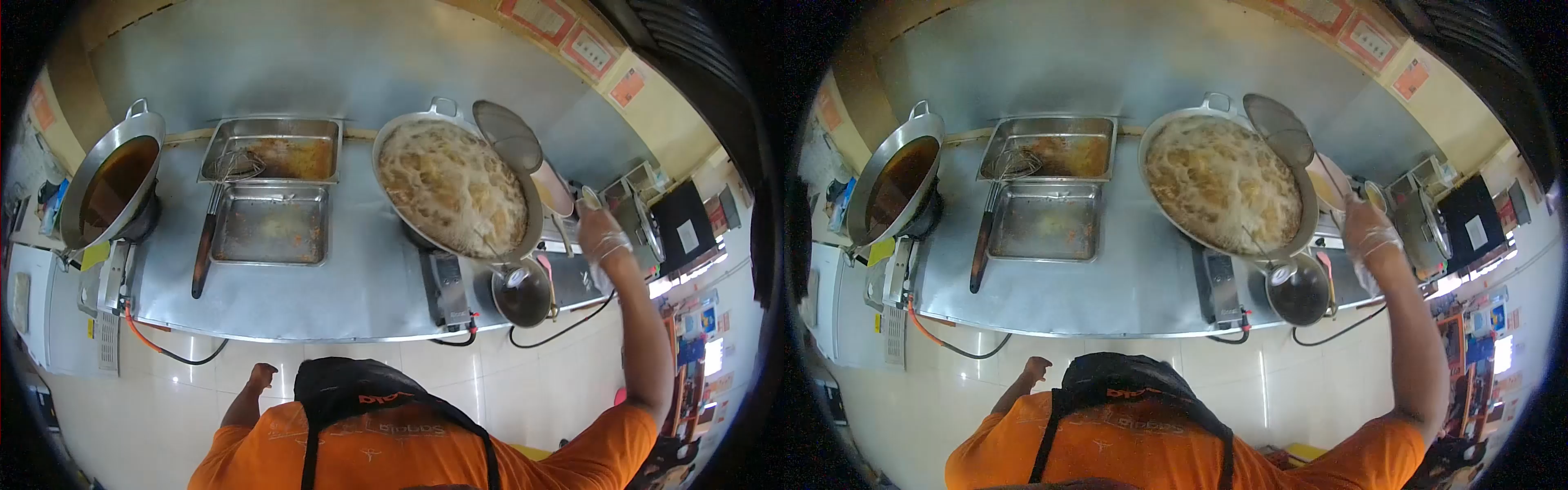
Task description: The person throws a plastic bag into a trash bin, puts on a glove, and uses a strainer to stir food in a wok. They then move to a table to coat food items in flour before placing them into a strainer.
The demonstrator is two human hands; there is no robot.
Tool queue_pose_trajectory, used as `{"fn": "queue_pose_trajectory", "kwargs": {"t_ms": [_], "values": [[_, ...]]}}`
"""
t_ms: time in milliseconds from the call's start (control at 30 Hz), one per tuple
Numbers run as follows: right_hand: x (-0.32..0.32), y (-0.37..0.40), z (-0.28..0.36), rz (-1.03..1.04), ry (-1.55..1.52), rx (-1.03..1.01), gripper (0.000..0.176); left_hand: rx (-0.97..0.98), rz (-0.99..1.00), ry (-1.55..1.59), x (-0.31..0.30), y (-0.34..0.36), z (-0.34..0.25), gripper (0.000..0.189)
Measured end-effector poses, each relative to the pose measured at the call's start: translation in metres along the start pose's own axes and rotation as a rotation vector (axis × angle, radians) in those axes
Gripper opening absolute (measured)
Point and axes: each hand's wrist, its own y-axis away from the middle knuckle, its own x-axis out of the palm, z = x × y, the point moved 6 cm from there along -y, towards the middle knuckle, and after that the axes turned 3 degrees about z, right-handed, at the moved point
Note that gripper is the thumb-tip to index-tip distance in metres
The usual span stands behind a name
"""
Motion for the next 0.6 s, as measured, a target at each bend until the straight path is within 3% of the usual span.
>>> {"fn": "queue_pose_trajectory", "kwargs": {"t_ms": [100,167,233,333,433,467,600], "values": [[0.006,0.006,0.005,0.079,-0.104,0.142,0.032,-0.109,0.056,0.126,0.001,-0.02,-0.027,0.041],[0.036,-0.002,-0.005,0.039,-0.104,0.124,0.023,-0.162,0.095,0.156,-0.002,-0.027,-0.05,0.042],[0.074,-0.009,-0.008,0.099,-0.086,-0.105,0.021,-0.2,0.114,0.185,-0.003,-0.031,-0.073,0.042],[0.091,-0.003,-0.002,-0.027,-0.292,-0.272,0.02,-0.225,0.111,0.24,0.011,-0.03,-0.108,0.043],[0.061,0.013,0.022,-0.012,-0.263,-0.413,0.015,-0.219,0.079,0.328,0.027,-0.026,-0.138,0.041],[0.048,0.021,0.031,-0.025,-0.214,-0.483,0.014,-0.125,0.093,0.113,0.033,-0.026,-0.149,0.042],[0.081,0.004,0.032,-0.026,-0.112,-0.721,0.014,-0.4,0.179,0.576,0.063,-0.018,-0.168,0.04]]}}
